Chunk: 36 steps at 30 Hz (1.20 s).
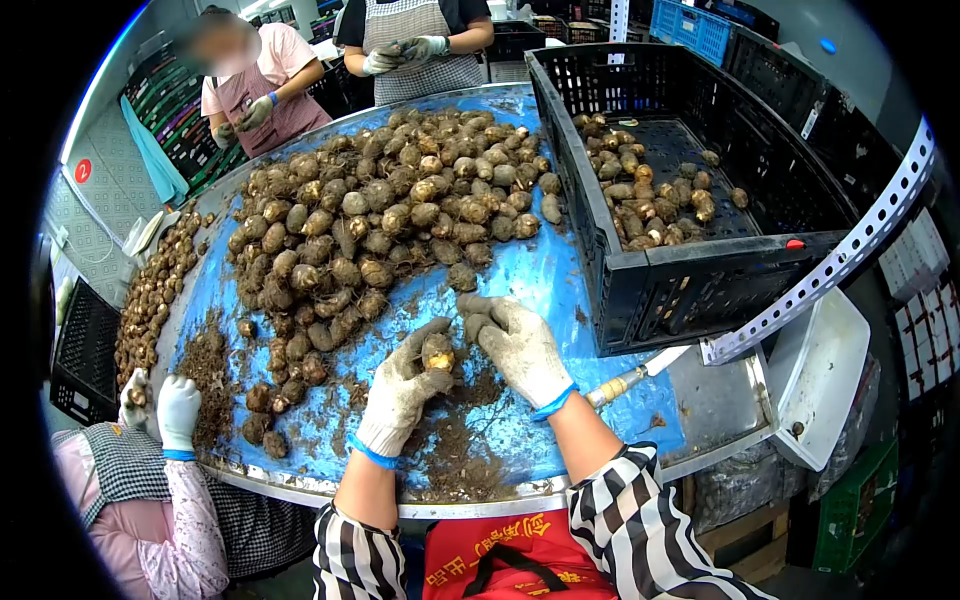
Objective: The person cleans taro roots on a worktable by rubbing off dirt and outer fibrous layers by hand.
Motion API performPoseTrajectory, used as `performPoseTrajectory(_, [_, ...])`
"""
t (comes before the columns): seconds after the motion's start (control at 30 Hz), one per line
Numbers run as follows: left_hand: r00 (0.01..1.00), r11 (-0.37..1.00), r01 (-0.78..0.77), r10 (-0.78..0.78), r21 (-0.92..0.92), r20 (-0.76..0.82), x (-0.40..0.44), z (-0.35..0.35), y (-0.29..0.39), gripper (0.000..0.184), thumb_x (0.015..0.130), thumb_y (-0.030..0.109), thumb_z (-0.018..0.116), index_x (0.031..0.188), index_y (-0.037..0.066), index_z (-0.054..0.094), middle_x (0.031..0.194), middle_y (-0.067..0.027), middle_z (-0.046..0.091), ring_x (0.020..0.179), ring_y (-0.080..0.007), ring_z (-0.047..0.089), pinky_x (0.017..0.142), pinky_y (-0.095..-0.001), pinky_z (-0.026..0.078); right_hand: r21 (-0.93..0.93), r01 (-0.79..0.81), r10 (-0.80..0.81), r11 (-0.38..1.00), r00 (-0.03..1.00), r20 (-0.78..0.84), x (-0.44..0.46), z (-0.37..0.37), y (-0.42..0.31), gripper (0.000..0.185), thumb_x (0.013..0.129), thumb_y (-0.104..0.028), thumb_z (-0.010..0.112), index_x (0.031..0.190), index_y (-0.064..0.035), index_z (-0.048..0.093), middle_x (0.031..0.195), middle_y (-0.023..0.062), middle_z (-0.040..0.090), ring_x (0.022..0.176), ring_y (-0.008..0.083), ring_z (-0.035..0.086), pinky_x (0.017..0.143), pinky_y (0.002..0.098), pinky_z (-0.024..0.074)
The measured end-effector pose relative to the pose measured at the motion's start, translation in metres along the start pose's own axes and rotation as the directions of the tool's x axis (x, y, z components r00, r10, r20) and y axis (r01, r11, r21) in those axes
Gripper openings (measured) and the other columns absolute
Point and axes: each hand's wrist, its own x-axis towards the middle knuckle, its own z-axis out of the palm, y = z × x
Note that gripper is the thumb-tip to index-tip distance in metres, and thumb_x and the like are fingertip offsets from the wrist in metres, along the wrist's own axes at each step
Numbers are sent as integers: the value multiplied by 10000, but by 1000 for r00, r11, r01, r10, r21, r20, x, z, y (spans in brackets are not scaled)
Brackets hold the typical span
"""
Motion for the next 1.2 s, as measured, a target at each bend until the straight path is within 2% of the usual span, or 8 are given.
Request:
performPoseTrajectory(0.1, [999, 999, -16, 18, 31, -50, -6, 8, 13, 697, 780, 31, 766, 1429, -4, 514, 1233, -89, 641, 1066, -157, 620, 931, -297, 511, -232, 111, -105, 966, 994, 41, -7, 12, -17, 358, 859, -79, 669, 1215, -63, 704, 979, 140, 673, 898, 239, 662, 831, 350, 532])
performPoseTrajectory(0.17, [999, 998, 53, -53, -17, 4, -6, 5, 12, 709, 773, 15, 768, 1431, -15, 506, 1246, -94, 640, 1076, -163, 618, 940, -299, 510, -391, 417, -380, 821, 909, 172, -9, 16, -11, 284, 821, -111, 719, 1104, -93, 746, 853, 129, 644, 877, 292, 662, 796, 387, 536])
performPoseTrajectory(0.33, [991, 995, 92, -87, -46, 98, -4, 5, 2, 733, 767, 6, 766, 1442, -27, 483, 1258, -110, 641, 1086, -185, 624, 937, -304, 514, -505, 241, -327, 829, 941, -87, -1, 20, 6, 178, 860, -83, 653, 1014, -47, 735, 919, 141, 686, 879, 306, 681, 793, 392, 546])
performPoseTrajectory(0.43, [991, 984, 52, -30, -169, 130, -4, 3, 4, 742, 786, 23, 763, 1460, -26, 459, 1259, -115, 635, 1081, -188, 625, 938, -312, 518, -183, 93, -116, 979, 986, -120, 5, 10, 10, 200, 874, -75, 632, 1042, -23, 727, 961, 146, 702, 906, 291, 690, 821, 378, 548])
performPoseTrajectory(0.6, [995, 952, 2, 29, -305, 96, -3, 6, 4, 695, 842, 69, 747, 1462, -33, 451, 1237, -116, 629, 1061, -186, 629, 931, -317, 528, -366, 372, -349, 853, 928, 132, -7, -2, -18, 219, 851, -74, 669, 1057, -21, 720, 924, 150, 683, 890, 313, 675, 824, 393, 540])
performPoseTrajectory(0.73, [999, 1000, -11, 12, -23, 35, -1, 0, -1, 684, 851, 71, 727, 1470, -26, 451, 1230, -105, 645, 1056, -145, 623, 946, -292, 512, -502, 530, -517, 684, 837, 178, -8, 10, 0, 233, 810, -81, 723, 1036, -27, 728, 812, 154, 648, 778, 335, 657, 690, 407, 523])
performPoseTrajectory(1.03, [993, 911, -80, 36, 404, 114, -2, -1, -5, 676, 884, 51, 660, 1502, -34, 400, 1323, -132, 629, 1161, -146, 596, 1006, -283, 472, -571, 190, -257, 799, 966, -39, -11, 21, 2, 135, 868, -115, 643, 964, -47, 710, 902, 179, 697, 842, 358, 684, 750, 419, 545])
performPoseTrajectory(1.2, [991, 994, 10, -25, 113, 134, -7, 11, -2, 691, 875, 19, 634, 1511, -54, 373, 1407, -162, 563, 1218, -184, 572, 1038, -293, 455, -460, 131, -196, 878, 976, -98, -7, 16, 5, 163, 904, -137, 606, 1006, -58, 705, 955, 178, 709, 888, 371, 685, 787, 432, 544])
